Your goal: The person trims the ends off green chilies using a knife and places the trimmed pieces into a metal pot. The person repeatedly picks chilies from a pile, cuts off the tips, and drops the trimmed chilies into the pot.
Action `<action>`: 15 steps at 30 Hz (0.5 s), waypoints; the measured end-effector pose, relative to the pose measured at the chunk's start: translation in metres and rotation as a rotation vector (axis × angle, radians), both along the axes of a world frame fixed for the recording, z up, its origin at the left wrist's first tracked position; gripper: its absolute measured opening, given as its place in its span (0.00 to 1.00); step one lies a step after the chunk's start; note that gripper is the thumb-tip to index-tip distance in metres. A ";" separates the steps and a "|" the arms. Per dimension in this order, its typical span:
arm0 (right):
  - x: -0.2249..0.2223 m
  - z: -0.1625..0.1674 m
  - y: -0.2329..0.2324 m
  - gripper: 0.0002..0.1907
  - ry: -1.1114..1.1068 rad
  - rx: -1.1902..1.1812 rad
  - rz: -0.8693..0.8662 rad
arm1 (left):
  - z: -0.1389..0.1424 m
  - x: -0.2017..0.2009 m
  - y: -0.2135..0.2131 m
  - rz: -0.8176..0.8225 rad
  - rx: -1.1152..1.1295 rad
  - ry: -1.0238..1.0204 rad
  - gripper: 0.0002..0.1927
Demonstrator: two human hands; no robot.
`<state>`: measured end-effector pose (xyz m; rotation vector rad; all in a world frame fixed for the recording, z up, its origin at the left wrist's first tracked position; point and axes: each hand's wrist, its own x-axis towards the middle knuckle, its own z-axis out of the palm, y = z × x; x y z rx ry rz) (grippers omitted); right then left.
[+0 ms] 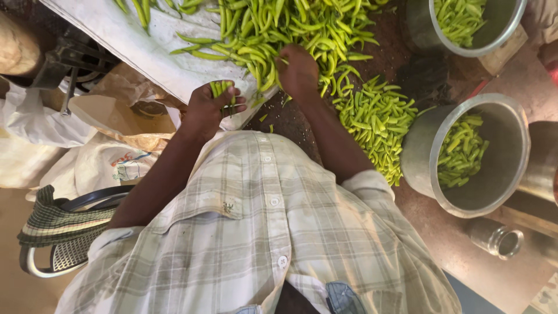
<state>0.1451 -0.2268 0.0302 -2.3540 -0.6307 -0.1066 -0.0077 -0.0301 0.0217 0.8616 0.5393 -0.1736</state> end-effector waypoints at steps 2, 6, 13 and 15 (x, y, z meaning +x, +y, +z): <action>0.001 0.001 -0.013 0.07 0.188 0.195 -0.026 | 0.001 -0.002 0.002 0.025 0.076 -0.033 0.10; -0.018 0.000 -0.044 0.07 0.676 0.153 0.063 | 0.003 0.002 0.004 0.020 0.146 -0.108 0.08; -0.057 0.001 -0.038 0.09 0.719 0.256 0.301 | 0.018 0.027 -0.013 -0.483 0.782 -0.290 0.07; -0.060 0.002 -0.032 0.08 0.756 0.351 0.187 | 0.021 0.028 -0.018 -0.488 0.456 -0.149 0.07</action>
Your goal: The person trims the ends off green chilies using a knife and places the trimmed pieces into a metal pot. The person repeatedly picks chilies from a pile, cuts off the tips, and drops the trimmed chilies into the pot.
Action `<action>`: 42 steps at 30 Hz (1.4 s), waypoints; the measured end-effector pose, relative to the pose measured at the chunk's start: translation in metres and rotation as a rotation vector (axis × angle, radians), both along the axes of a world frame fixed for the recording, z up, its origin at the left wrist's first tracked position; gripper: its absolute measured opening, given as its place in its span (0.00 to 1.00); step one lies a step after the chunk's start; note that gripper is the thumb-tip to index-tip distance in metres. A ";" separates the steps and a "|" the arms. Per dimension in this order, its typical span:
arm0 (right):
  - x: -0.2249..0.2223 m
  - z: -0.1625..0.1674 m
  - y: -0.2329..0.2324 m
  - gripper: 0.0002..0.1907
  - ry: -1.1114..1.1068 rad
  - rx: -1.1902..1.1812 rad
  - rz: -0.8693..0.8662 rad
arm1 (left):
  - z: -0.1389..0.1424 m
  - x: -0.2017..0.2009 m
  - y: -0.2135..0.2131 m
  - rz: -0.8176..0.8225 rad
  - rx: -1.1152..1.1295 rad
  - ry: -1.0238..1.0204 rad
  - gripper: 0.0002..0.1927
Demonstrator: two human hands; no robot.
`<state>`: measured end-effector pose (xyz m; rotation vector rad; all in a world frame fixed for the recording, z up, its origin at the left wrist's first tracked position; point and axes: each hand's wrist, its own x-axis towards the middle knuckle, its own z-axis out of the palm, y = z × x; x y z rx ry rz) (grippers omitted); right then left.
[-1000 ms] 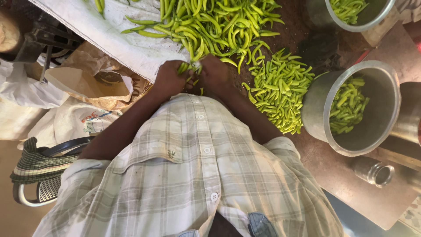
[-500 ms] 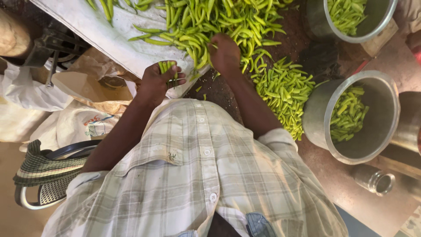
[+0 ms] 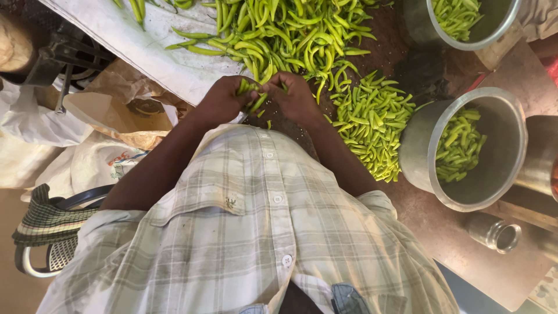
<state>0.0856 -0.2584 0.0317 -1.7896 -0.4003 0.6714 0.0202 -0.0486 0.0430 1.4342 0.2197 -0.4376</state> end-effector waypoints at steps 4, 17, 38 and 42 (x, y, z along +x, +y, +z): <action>-0.006 -0.004 0.006 0.08 0.281 0.162 -0.228 | 0.002 -0.002 -0.003 -0.066 -0.102 0.077 0.07; -0.035 -0.009 0.001 0.09 -0.409 0.029 -0.079 | -0.004 -0.009 -0.017 -0.150 0.538 -0.182 0.09; 0.056 0.002 -0.014 0.17 -0.465 -0.716 -0.250 | -0.036 -0.029 0.012 0.442 -0.410 0.140 0.15; 0.053 0.000 0.002 0.14 -0.517 -0.292 -0.228 | -0.038 -0.031 0.010 0.436 -0.392 0.170 0.13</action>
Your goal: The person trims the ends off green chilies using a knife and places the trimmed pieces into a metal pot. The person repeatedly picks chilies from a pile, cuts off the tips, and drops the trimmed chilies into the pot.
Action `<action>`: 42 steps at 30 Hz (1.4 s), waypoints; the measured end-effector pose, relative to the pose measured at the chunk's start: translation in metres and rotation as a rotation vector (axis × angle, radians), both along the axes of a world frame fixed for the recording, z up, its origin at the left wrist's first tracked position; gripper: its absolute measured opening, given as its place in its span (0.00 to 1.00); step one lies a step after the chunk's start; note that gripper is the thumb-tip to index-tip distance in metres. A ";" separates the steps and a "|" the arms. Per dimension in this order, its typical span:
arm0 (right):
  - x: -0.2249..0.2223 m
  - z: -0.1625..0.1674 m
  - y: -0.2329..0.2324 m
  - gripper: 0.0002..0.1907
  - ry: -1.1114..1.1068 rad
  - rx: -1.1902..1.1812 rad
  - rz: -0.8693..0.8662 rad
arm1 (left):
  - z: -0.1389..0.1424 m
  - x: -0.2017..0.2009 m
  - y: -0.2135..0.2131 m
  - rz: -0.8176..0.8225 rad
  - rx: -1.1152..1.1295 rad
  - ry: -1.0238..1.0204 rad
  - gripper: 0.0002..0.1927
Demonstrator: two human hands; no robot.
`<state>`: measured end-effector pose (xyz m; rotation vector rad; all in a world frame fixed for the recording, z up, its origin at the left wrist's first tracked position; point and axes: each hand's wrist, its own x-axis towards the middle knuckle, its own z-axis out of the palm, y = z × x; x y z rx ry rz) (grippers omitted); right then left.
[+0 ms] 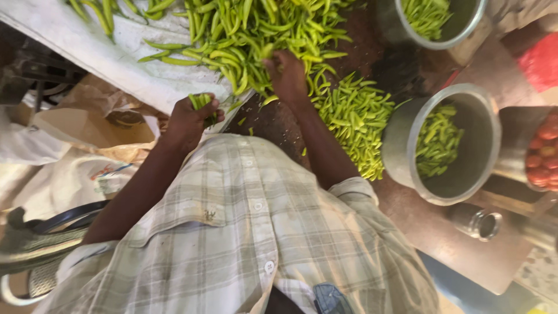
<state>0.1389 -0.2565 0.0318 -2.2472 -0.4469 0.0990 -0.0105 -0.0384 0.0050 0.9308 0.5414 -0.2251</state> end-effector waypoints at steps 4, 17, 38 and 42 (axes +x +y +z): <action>0.021 0.011 -0.014 0.10 -0.082 0.235 -0.091 | 0.000 -0.001 0.001 -0.001 -0.005 0.029 0.12; 0.049 0.018 -0.033 0.08 -0.158 -0.158 -0.220 | 0.007 0.001 0.001 -0.003 -0.062 -0.033 0.11; -0.037 -0.017 -0.006 0.12 0.873 0.705 -0.108 | 0.015 0.028 -0.015 -0.261 0.286 -0.158 0.08; -0.051 -0.022 0.015 0.16 0.855 0.755 -0.004 | 0.021 0.025 -0.011 -0.437 0.072 -0.119 0.09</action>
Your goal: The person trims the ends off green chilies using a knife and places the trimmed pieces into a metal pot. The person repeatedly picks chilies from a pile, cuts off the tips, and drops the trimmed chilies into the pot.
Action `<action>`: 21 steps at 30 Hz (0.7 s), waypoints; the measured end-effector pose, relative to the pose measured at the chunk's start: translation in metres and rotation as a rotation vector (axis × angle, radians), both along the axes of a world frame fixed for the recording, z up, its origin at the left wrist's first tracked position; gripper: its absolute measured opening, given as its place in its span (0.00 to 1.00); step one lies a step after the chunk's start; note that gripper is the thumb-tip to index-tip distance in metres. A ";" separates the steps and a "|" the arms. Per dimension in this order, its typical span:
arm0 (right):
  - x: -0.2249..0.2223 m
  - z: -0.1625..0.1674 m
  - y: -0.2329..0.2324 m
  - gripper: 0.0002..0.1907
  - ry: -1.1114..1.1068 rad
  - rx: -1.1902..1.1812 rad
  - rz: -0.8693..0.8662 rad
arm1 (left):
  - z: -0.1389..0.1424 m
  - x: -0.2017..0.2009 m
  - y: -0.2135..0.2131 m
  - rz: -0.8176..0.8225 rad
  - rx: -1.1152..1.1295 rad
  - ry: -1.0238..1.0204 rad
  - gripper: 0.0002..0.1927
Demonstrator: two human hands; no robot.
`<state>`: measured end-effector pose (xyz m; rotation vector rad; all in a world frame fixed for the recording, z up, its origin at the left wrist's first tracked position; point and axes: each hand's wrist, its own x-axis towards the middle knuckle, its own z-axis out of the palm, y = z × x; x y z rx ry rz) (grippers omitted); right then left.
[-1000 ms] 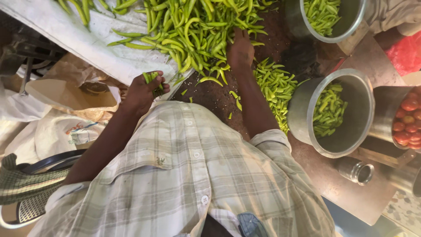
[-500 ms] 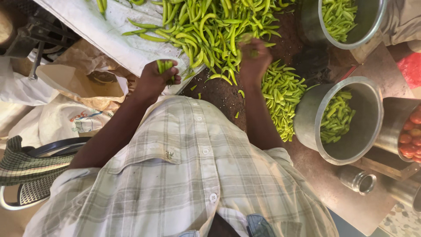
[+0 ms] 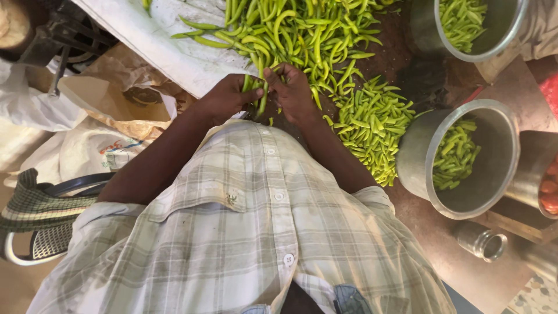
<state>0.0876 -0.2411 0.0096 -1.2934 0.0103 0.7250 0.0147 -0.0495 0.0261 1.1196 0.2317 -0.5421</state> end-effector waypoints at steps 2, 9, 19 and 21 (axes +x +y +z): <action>-0.001 0.001 0.002 0.15 0.005 0.009 0.020 | 0.003 -0.005 0.001 0.002 -0.126 0.071 0.09; -0.001 0.015 -0.013 0.10 0.102 0.027 0.152 | 0.003 -0.010 -0.004 -0.007 -0.001 0.007 0.07; -0.028 0.024 -0.010 0.12 -1.149 -0.419 0.189 | -0.006 -0.014 -0.009 -0.180 0.352 -0.120 0.08; -0.034 0.016 -0.010 0.10 -1.246 -0.550 0.222 | -0.007 -0.011 -0.007 -0.197 0.473 -0.130 0.07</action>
